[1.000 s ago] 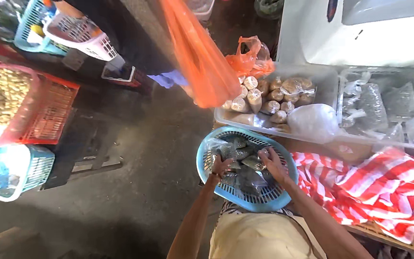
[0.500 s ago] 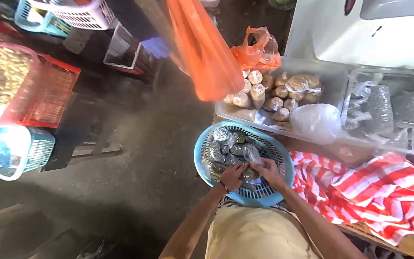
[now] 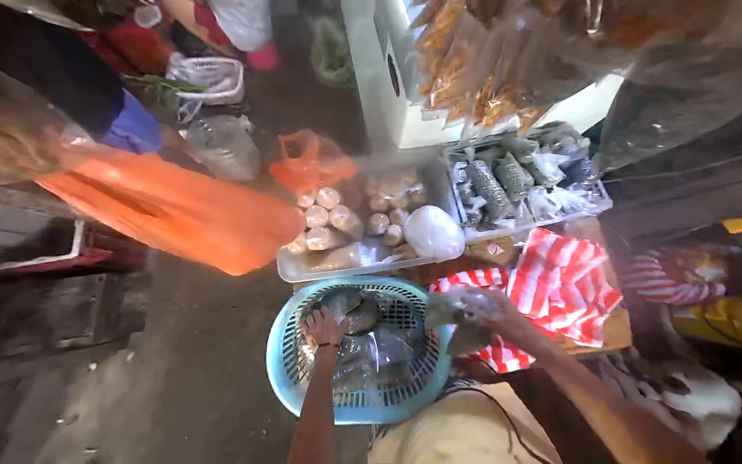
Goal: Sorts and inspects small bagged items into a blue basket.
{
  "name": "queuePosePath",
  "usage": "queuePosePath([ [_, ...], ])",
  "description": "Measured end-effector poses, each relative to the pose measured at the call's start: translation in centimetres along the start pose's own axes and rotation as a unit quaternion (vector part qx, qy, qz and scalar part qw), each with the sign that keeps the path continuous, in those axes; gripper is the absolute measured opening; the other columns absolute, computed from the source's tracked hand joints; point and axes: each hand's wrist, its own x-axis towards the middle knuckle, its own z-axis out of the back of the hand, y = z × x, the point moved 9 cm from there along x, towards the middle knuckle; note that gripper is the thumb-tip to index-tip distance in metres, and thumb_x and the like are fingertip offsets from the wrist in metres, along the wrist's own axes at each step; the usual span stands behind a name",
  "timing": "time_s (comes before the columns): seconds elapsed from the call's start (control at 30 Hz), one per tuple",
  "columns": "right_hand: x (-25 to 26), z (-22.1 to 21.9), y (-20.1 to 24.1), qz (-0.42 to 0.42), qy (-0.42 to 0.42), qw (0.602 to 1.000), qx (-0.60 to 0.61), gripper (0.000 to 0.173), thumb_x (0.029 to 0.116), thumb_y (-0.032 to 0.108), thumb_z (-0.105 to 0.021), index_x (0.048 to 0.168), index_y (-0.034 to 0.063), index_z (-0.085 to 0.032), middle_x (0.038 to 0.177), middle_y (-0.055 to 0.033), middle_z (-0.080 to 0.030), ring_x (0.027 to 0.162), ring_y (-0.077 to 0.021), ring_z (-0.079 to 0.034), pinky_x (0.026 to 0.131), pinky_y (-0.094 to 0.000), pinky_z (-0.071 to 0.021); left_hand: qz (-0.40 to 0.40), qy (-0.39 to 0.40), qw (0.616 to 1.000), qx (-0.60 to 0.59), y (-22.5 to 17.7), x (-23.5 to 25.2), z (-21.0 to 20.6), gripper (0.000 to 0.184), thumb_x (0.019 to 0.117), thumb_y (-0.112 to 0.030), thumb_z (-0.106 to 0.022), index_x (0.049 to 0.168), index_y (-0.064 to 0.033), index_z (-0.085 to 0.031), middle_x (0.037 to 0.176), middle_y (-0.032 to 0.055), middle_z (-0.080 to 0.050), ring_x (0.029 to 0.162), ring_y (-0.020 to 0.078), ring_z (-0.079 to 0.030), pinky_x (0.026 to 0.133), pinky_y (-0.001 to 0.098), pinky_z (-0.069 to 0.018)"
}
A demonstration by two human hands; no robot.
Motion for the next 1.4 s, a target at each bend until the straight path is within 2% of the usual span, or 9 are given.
queuePosePath([
  [0.07,0.5,4.2,2.3,0.019,-0.024,0.999,-0.023,0.033,0.0994,0.011,-0.054,0.125,-0.0074,-0.065,0.115,-0.0150,-0.071,0.103,-0.0115,-0.068,0.096,-0.0310,-0.0542,-0.012,0.020,0.999,0.044,-0.9,0.2,0.3,0.085,0.0897,-0.053,-0.074,0.148,0.0021,-0.048,0.148,0.0320,-0.048,0.140,0.0493,-0.044,0.115,0.0631,-0.0326],
  [0.27,4.4,20.3,5.4,0.059,-0.152,0.967,-0.198,0.030,0.1010,0.013,-0.060,0.123,-0.0071,-0.064,0.115,-0.0239,-0.068,0.102,-0.0278,-0.067,0.094,-0.0509,-0.0542,0.042,0.073,0.996,-0.011,-1.7,0.1,1.8,0.044,0.1046,-0.022,-0.053,0.147,-0.0150,-0.055,0.153,0.0175,-0.051,0.129,0.0419,-0.059,0.100,0.0646,-0.0484],
  [0.43,7.5,29.6,6.3,0.184,-0.253,0.932,-0.186,0.033,0.1028,0.028,-0.058,0.118,-0.0007,-0.062,0.105,-0.0108,-0.065,0.093,-0.0110,-0.063,0.087,-0.0359,-0.0555,0.021,0.082,0.981,-0.173,-2.7,-1.2,2.6,0.042,0.1076,-0.021,-0.049,0.145,-0.0038,-0.054,0.146,0.0237,-0.055,0.135,0.0403,-0.054,0.113,0.0587,-0.0406],
  [0.6,13.7,29.4,-5.9,0.054,-0.275,0.956,0.085,0.027,0.1094,0.027,-0.039,0.104,0.0061,-0.055,0.073,0.0087,-0.052,0.056,-0.0015,-0.050,0.059,-0.0232,-0.0508,-0.026,0.008,0.967,-0.255,-3.6,-5.9,5.9,0.038,0.1093,-0.016,-0.044,0.138,0.0057,-0.057,0.132,0.0302,-0.063,0.128,0.0443,-0.058,0.112,0.0575,-0.0409],
  [0.73,13.6,28.6,-14.6,-0.027,-0.333,0.942,0.033,0.046,0.1093,0.030,-0.045,0.126,-0.0119,-0.056,0.100,-0.0186,-0.061,0.081,-0.0176,-0.057,0.079,-0.0377,-0.0521,-0.068,0.013,0.978,-0.195,-8.1,-12.6,10.8,0.038,0.1077,-0.016,-0.044,0.137,0.0027,-0.060,0.123,0.0288,-0.067,0.118,0.0435,-0.064,0.105,0.0597,-0.0466],
  [0.87,12.3,27.5,-13.1,0.002,-0.331,0.930,-0.158,0.056,0.1033,0.026,-0.059,0.142,-0.0132,-0.049,0.143,-0.0395,-0.048,0.134,-0.0517,-0.050,0.113,-0.0631,-0.0387,-0.079,0.005,0.979,-0.186,-14.2,-16.4,18.1,0.034,0.1082,-0.017,-0.047,0.132,0.0010,-0.063,0.118,0.0235,-0.070,0.114,0.0369,-0.067,0.104,0.0554,-0.0489],
  [0.97,11.6,26.0,-9.9,0.070,-0.358,0.895,-0.256,0.062,0.0901,0.028,-0.073,0.137,-0.0089,-0.056,0.148,-0.0400,-0.042,0.130,-0.0583,-0.050,0.100,-0.0684,-0.0461,-0.184,-0.077,0.944,-0.261,-19.6,-18.3,24.0,0.025,0.1034,-0.008,-0.048,0.106,0.0039,-0.070,0.090,0.0091,-0.072,0.079,0.0157,-0.067,0.078,0.0364,-0.0565],
  [1.1,13.6,25.1,-8.3,0.134,-0.327,0.893,-0.277,0.071,0.0805,0.012,-0.079,0.147,0.0189,-0.057,0.154,-0.0317,-0.043,0.134,-0.0576,-0.046,0.103,-0.0730,-0.0406,-0.287,-0.036,0.873,-0.392,-27.6,-18.6,29.2,0.023,0.0981,-0.007,-0.045,0.098,-0.0053,-0.069,0.078,-0.0068,-0.070,0.051,-0.0039,-0.050,0.046,0.0147,-0.0416],
  [1.4,14.3,24.7,-8.3,0.155,-0.394,0.866,-0.268,0.061,0.0907,0.002,-0.063,0.147,0.0249,-0.059,0.144,-0.0322,-0.053,0.118,-0.0580,-0.058,0.090,-0.0709,-0.0485,-0.398,-0.074,0.822,-0.400,-50.8,-11.2,34.0,0.029,0.1075,-0.006,-0.038,0.101,0.0039,-0.065,0.078,0.0010,-0.068,0.054,0.0019,-0.047,0.052,0.0206,-0.0412],
])
